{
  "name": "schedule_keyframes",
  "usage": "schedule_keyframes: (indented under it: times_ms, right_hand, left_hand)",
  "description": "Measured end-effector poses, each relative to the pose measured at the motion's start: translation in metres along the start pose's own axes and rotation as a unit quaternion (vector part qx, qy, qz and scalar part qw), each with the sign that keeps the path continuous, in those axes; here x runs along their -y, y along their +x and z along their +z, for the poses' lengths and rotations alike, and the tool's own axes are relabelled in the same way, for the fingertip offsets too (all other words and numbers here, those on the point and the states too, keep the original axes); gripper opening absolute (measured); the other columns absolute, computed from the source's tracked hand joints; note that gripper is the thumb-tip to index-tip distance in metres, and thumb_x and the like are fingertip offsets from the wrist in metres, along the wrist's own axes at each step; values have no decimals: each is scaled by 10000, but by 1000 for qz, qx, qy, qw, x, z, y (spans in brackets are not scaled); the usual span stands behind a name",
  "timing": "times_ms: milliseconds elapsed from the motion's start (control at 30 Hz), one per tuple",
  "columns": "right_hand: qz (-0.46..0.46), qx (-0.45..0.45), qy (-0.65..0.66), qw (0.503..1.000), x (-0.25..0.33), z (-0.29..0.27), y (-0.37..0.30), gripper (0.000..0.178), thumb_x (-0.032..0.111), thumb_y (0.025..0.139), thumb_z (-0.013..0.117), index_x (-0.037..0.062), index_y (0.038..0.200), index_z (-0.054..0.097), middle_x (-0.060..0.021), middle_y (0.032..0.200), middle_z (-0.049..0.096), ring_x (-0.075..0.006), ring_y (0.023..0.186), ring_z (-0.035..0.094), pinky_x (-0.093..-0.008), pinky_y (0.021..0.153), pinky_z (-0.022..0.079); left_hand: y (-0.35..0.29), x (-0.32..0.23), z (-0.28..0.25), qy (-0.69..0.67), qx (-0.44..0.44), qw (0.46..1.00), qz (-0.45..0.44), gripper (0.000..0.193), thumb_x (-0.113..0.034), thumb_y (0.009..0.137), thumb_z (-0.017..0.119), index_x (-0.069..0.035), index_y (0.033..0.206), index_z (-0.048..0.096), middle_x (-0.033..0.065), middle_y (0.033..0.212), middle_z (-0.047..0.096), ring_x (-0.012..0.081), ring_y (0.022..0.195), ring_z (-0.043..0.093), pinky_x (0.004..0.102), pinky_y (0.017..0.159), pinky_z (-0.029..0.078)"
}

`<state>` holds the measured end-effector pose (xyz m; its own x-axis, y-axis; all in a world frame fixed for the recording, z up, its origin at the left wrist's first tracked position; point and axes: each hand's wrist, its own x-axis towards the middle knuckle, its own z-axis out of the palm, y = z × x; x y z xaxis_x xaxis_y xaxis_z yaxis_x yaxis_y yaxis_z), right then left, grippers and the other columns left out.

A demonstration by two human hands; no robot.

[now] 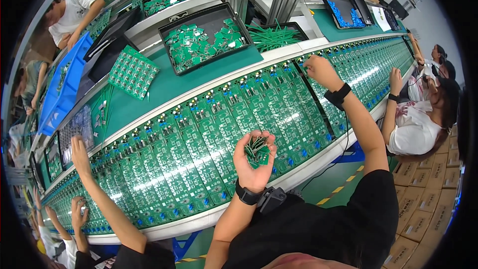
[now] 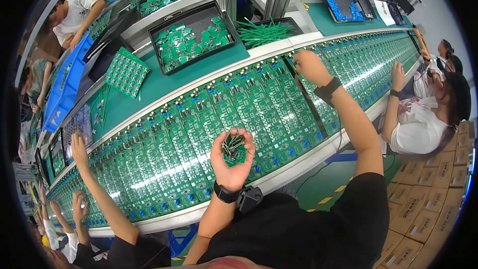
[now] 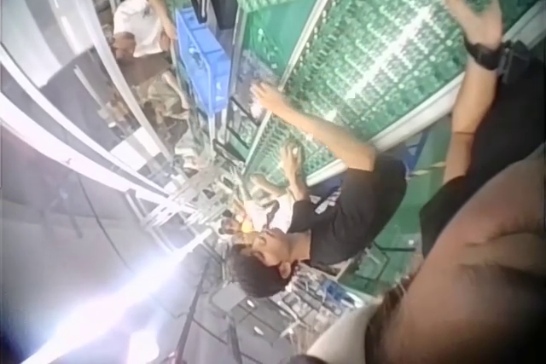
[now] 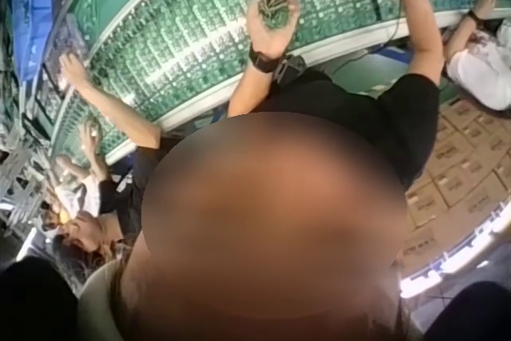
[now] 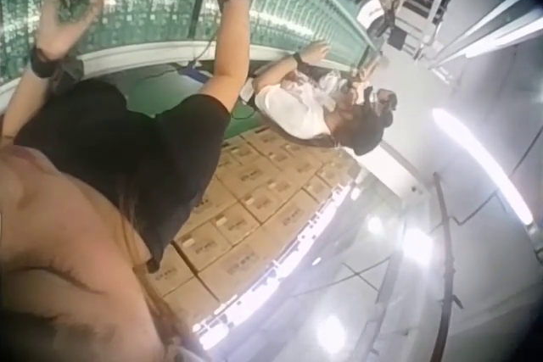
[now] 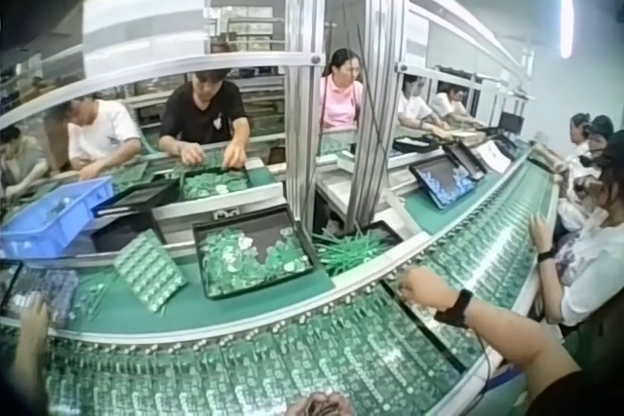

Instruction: Assembling electronic components on a production line track.

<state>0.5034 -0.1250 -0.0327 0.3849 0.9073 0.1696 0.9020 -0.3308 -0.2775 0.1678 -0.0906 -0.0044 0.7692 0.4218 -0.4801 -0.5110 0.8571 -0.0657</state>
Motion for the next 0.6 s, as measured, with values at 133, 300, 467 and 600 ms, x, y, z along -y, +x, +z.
schedule_keyframes:
  times_ms: [133, 300, 467, 600]
  right_hand:
    - [-12, -4, 0, 1000, 0, 1, -1, 171, 15, 665, 561, 19, 820, 634, -138, 725, 538, -301, 671, 550, -369, 621, 448]
    - [20, -17, -17, 1000, 4, 2, -5, 167, 8, 665, 566, 13, 820, 627, -152, 784, 563, -330, 768, 569, -400, 672, 455]
    - [12, -30, -31, 999, 1, 5, -5, 159, 12, 668, 575, 14, 822, 618, -157, 812, 563, -336, 774, 567, -405, 678, 455]
    - [-3, -19, -34, 999, 0, 4, -5, 155, 14, 672, 584, 16, 826, 607, -160, 831, 562, -344, 777, 564, -412, 684, 456]
  left_hand:
    - [3, 0, -7, -4, -1, 1000, -3, 159, -185, 833, 518, -31, 844, 553, 85, 889, 544, 204, 879, 509, 287, 692, 422]
    - [3, 1, -13, -12, 14, 1000, -10, 193, -208, 838, 516, -26, 861, 574, 101, 909, 565, 233, 905, 522, 306, 709, 427]
    - [4, 2, -13, -7, 26, 1000, -8, 195, -214, 840, 516, -27, 854, 571, 101, 910, 565, 234, 904, 520, 304, 714, 424]
    - [4, 2, -10, -1, 18, 1000, -6, 196, -217, 843, 512, -29, 849, 570, 101, 912, 566, 233, 900, 519, 302, 718, 422]
